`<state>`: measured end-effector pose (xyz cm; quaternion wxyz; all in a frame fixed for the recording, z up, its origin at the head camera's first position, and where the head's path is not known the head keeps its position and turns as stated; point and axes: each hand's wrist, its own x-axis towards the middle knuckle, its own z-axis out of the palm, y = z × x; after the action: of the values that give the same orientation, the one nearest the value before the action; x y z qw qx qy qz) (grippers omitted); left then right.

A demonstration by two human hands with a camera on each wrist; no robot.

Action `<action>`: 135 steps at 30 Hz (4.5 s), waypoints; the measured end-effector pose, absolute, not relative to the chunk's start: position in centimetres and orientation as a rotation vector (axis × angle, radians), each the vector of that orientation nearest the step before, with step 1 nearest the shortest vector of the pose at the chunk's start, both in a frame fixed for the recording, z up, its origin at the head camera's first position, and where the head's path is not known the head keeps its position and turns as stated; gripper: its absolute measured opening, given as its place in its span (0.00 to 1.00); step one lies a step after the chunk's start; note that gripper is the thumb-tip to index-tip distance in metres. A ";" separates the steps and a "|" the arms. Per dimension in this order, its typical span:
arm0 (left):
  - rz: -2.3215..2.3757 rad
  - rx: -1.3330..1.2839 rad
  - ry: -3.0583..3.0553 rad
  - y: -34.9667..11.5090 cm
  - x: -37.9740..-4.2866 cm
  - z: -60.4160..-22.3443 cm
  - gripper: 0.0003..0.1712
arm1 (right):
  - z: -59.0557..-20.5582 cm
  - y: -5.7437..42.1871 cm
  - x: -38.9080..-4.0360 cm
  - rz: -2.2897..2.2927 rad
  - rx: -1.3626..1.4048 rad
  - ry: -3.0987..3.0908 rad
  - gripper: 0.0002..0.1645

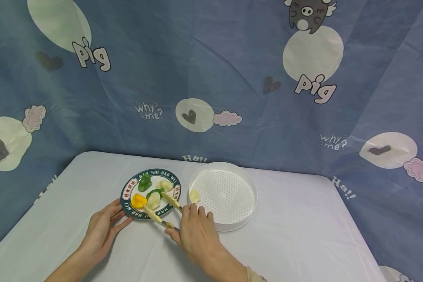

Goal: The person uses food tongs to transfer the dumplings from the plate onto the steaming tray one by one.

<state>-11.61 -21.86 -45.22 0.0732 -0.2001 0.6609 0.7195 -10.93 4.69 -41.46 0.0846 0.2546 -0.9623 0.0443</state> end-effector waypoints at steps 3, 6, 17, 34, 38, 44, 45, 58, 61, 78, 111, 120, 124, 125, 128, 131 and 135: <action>2.165 -0.607 1.980 -21.8 -11.6 -45.2 0.40 | -41.5 4.5 -10.9 0.111 0.765 -2.858 0.37; 2.173 -0.610 1.979 -21.8 -11.6 -45.2 0.40 | -41.5 4.4 -10.8 0.094 0.768 -2.850 0.37; 2.191 -0.612 1.972 -21.8 -11.6 -45.2 0.39 | -41.8 3.9 -10.8 0.070 0.760 -2.858 0.35; 2.198 -0.614 1.958 -21.8 -11.7 -45.1 0.39 | -42.0 3.7 -11.0 0.098 0.767 -2.897 0.31; 2.198 -0.610 1.957 -21.8 -11.7 -45.2 0.39 | -42.0 3.8 -11.0 0.065 0.770 -2.877 0.31; 2.191 -0.605 1.964 -21.8 -11.7 -45.2 0.39 | -42.0 3.9 -11.1 0.024 0.770 -2.825 0.28; 2.190 -0.606 1.965 -21.8 -11.7 -45.2 0.39 | -42.0 3.9 -11.1 0.030 0.771 -2.824 0.28; 2.192 -0.612 1.956 -21.8 -11.6 -45.2 0.39 | -41.7 4.0 -10.9 0.075 0.794 -2.840 0.25; 2.192 -0.612 1.956 -21.8 -11.6 -45.1 0.39 | -41.6 4.1 -10.9 0.085 0.788 -2.845 0.26; 2.185 -0.629 1.941 -22.0 -11.7 -45.2 0.39 | -40.3 5.3 -10.9 0.058 0.688 -2.778 0.26; 2.180 -0.630 1.938 -22.0 -11.7 -45.2 0.39 | -38.4 11.6 -12.5 0.190 0.441 -2.837 0.25; 2.170 -0.596 1.958 -22.0 -11.7 -45.2 0.40 | -38.5 12.2 -12.6 0.197 0.444 -2.826 0.25; 2.165 -0.591 1.956 -22.2 -11.7 -45.3 0.40 | -38.6 12.2 -12.7 0.202 0.416 -2.832 0.27; 2.166 -0.592 1.954 -22.2 -11.7 -45.3 0.40 | -38.6 12.2 -12.7 0.204 0.404 -2.836 0.28; 2.172 -0.596 1.948 -22.1 -11.7 -45.3 0.40 | -38.5 12.2 -12.8 0.223 0.374 -2.858 0.29; 2.172 -0.595 1.949 -22.1 -11.7 -45.3 0.40 | -38.5 12.1 -12.8 0.245 0.369 -2.873 0.29; 2.172 -0.595 1.948 -22.1 -11.6 -45.3 0.40 | -38.6 11.9 -12.5 0.258 0.383 -2.865 0.29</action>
<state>-11.65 -22.15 -45.32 0.0818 -0.1992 0.6521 0.7269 -12.51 11.95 -38.56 0.1195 0.1311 -0.9802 0.0882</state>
